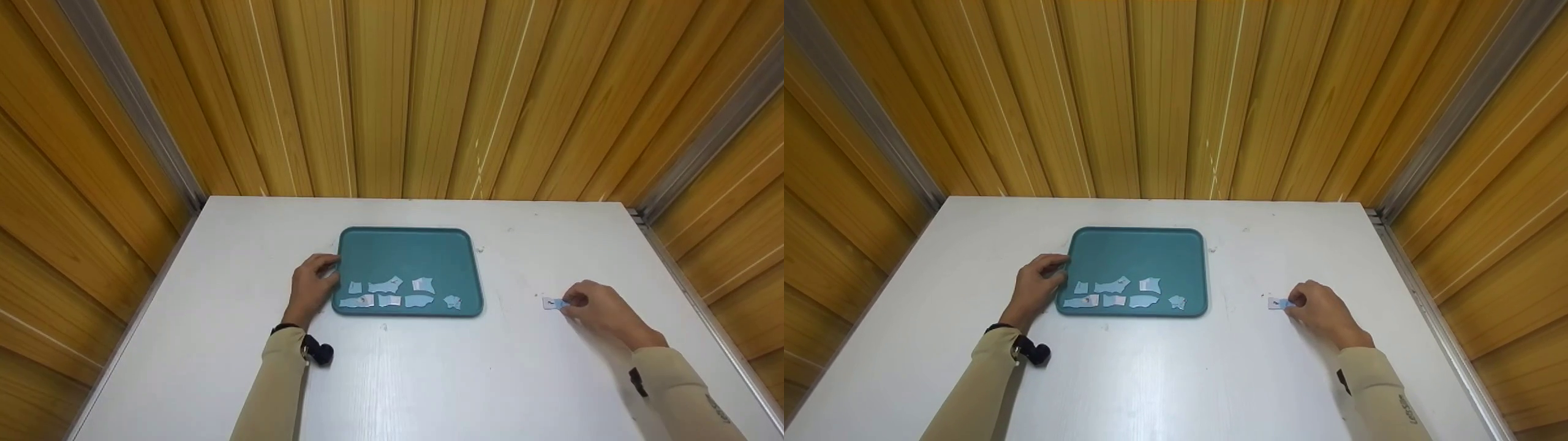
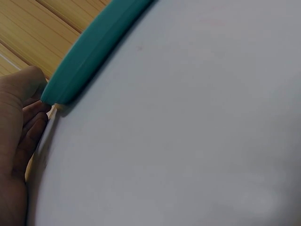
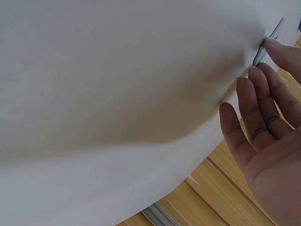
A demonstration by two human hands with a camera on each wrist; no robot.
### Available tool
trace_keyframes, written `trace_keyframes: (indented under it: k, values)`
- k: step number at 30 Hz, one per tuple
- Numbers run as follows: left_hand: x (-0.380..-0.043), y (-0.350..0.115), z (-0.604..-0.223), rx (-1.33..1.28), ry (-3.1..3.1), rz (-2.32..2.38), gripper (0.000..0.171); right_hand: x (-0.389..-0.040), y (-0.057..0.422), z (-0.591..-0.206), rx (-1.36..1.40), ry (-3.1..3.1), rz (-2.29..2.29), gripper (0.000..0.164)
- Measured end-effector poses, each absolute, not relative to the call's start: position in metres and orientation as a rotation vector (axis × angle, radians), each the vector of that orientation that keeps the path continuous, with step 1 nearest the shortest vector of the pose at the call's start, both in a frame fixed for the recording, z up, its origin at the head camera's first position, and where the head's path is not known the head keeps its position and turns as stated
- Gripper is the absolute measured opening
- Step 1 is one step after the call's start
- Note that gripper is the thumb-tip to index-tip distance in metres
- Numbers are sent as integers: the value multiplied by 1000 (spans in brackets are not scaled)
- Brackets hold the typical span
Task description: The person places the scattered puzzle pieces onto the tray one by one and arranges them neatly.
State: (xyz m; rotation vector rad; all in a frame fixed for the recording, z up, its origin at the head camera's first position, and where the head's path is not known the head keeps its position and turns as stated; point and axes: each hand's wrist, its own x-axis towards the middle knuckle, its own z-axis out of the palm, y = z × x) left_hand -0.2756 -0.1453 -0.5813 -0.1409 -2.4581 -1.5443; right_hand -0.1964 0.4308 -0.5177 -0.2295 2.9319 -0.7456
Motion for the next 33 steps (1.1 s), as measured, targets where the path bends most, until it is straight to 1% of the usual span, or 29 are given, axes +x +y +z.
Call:
trace_keyframes:
  k: [7, 15, 26, 33]
  values:
    - [-275, -145, -581, -132, -2468, -1551, 35, -198, 430, -519, -262, 2942, -738, 22]
    - [-275, -145, -581, -150, -2451, -1542, 34, -199, 430, -519, -257, 2935, -745, 16]
    - [-275, -145, -582, -152, -2444, -1549, 36, -200, 426, -519, -244, 2927, -743, 21]
    - [-275, -145, -582, -156, -2435, -1557, 33, -200, 424, -523, -259, 2940, -750, 27]
